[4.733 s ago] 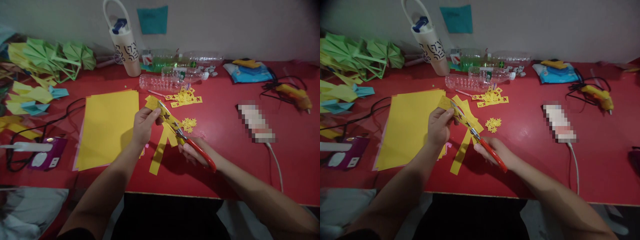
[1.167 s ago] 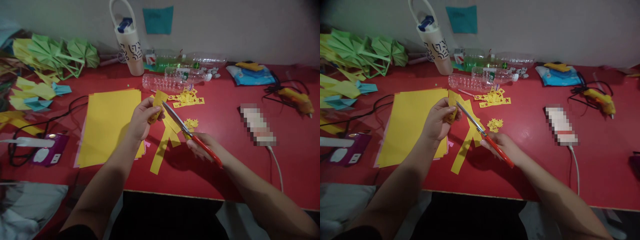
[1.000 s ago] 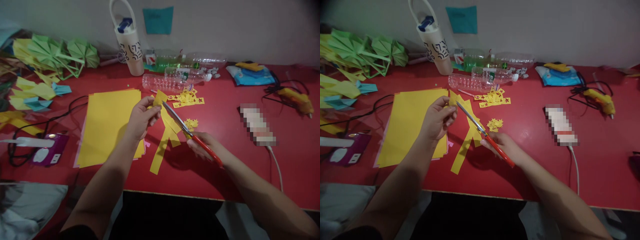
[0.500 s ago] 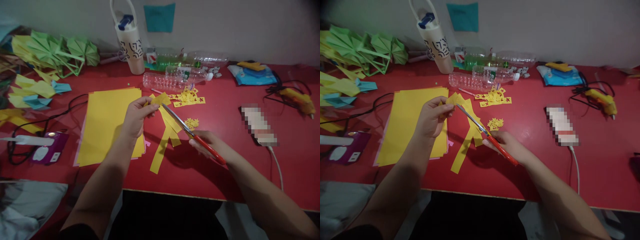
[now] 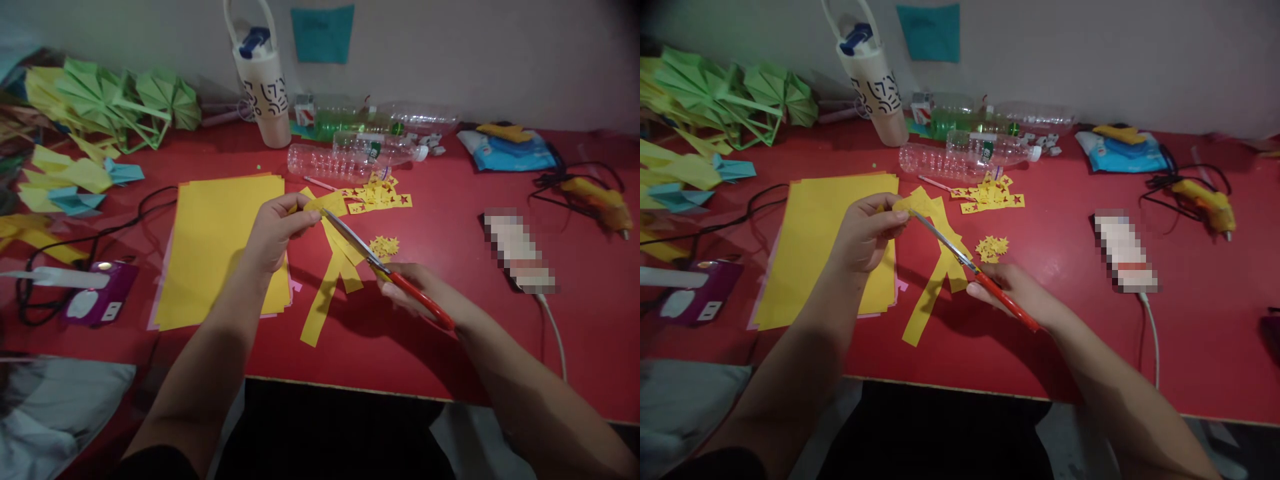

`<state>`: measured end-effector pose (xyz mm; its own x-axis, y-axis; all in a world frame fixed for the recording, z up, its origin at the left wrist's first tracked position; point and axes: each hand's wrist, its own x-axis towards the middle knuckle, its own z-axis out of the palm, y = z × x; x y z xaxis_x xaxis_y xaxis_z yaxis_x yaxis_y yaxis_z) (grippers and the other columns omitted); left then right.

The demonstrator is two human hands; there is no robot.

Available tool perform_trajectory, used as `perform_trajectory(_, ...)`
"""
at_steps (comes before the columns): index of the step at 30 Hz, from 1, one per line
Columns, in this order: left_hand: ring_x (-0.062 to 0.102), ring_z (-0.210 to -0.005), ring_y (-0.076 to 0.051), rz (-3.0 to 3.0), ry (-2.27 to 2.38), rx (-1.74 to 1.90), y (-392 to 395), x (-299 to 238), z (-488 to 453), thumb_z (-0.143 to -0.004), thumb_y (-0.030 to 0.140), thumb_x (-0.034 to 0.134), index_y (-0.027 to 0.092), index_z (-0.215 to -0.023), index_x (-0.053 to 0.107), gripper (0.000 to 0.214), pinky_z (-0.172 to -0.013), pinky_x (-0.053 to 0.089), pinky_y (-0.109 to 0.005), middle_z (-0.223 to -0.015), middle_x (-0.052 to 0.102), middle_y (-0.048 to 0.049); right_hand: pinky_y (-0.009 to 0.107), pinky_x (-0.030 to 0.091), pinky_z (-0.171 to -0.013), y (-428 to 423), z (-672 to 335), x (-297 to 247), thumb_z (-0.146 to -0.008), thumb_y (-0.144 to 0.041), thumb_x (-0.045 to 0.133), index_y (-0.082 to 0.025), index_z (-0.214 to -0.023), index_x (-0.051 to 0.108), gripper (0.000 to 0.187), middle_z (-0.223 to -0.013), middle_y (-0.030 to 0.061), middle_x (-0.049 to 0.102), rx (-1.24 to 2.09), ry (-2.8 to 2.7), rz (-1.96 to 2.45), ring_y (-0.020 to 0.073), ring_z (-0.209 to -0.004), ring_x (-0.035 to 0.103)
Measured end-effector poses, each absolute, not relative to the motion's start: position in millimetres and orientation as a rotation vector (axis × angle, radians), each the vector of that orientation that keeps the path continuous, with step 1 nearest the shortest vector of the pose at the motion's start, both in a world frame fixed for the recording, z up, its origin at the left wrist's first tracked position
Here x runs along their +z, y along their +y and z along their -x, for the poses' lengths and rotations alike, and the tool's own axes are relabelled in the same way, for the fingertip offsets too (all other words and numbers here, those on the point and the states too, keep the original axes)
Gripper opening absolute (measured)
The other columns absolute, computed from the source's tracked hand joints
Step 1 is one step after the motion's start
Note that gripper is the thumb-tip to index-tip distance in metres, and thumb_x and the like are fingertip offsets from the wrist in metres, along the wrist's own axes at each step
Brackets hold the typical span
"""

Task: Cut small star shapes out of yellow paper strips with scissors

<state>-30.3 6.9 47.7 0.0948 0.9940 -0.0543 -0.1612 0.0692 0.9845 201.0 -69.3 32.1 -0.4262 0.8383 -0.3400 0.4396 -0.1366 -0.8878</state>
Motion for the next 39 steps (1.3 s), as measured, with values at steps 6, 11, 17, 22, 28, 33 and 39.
perform_trajectory(6, 0.032, -0.046, -0.003, -1.113, 1.044, 1.167, 7.5, 45.7, 30.5, -0.053, 0.020, 0.071, 0.017, -0.057, 0.059, 0.013, -0.044, 0.023, -0.020, -0.049, 0.042, 0.0063, 0.024, 0.027, -0.042, -69.5, -202.2, 30.8, -0.078, -0.072, 0.060, -0.022, -0.065, 0.042, 0.054, -0.056, -0.0057, 0.041, 1.586, -1.787, 1.416, 0.0081, -0.046, 0.037)
perform_trajectory(11, 0.033, -0.047, -0.003, -1.112, 1.039, 1.160, 7.0, 45.5, 30.2, -0.053, 0.021, 0.072, 0.016, -0.057, 0.060, 0.013, -0.045, 0.023, -0.020, -0.050, 0.044, 0.0060, 0.024, 0.028, -0.043, -70.7, -201.5, 32.0, -0.080, -0.069, 0.060, -0.022, -0.065, 0.042, 0.052, -0.056, -0.0054, 0.042, 1.573, -1.793, 1.396, 0.0081, -0.047, 0.037)
perform_trajectory(17, 0.033, -0.047, -0.003, -1.112, 1.047, 1.154, 6.7, 47.1, 29.7, -0.053, 0.021, 0.071, 0.016, -0.056, 0.060, 0.013, -0.045, 0.023, -0.020, -0.050, 0.045, 0.0058, 0.024, 0.028, -0.044, -70.6, -200.4, 32.4, -0.080, -0.068, 0.060, -0.022, -0.065, 0.042, 0.052, -0.056, -0.0052, 0.043, 1.582, -1.792, 1.405, 0.0083, -0.047, 0.038)
perform_trajectory(22, 0.032, -0.046, -0.003, -1.111, 1.059, 1.146, 6.8, 47.3, 29.5, -0.052, 0.022, 0.071, 0.017, -0.056, 0.060, 0.013, -0.045, 0.023, -0.021, -0.050, 0.044, 0.0059, 0.024, 0.027, -0.044, -70.9, -200.3, 32.6, -0.079, -0.068, 0.060, -0.023, -0.065, 0.040, 0.052, -0.055, -0.0057, 0.041, 1.576, -1.784, 1.428, 0.0084, -0.046, 0.038)
perform_trajectory(28, 0.032, -0.046, -0.004, -1.099, 1.063, 1.146, 6.8, 46.8, 28.6, -0.052, 0.023, 0.071, 0.017, -0.056, 0.059, 0.014, -0.045, 0.023, -0.021, -0.050, 0.044, 0.0058, 0.024, 0.028, -0.043, -70.7, -200.2, 33.6, -0.078, -0.070, 0.060, -0.022, -0.064, 0.042, 0.053, -0.055, -0.0058, 0.041, 1.581, -1.783, 1.421, 0.0085, -0.046, 0.039)
perform_trajectory(33, 0.032, -0.046, -0.004, -1.086, 1.061, 1.148, 6.6, 46.6, 27.5, -0.052, 0.022, 0.071, 0.017, -0.057, 0.059, 0.014, -0.045, 0.023, -0.020, -0.049, 0.043, 0.0060, 0.023, 0.028, -0.042, -70.1, -200.2, 33.0, -0.078, -0.069, 0.061, -0.022, -0.063, 0.042, 0.053, -0.053, -0.0060, 0.041, 1.584, -1.778, 1.404, 0.0079, -0.044, 0.038)
perform_trajectory(39, 0.032, -0.046, -0.004, -1.094, 1.062, 1.145, 7.3, 45.9, 28.3, -0.052, 0.022, 0.071, 0.017, -0.056, 0.060, 0.013, -0.045, 0.023, -0.020, -0.048, 0.043, 0.0060, 0.024, 0.030, -0.044, -70.1, -199.7, 32.2, -0.079, -0.066, 0.063, -0.022, -0.065, 0.042, 0.050, -0.055, -0.0061, 0.041, 1.638, -1.723, 1.411, 0.0083, -0.045, 0.040)
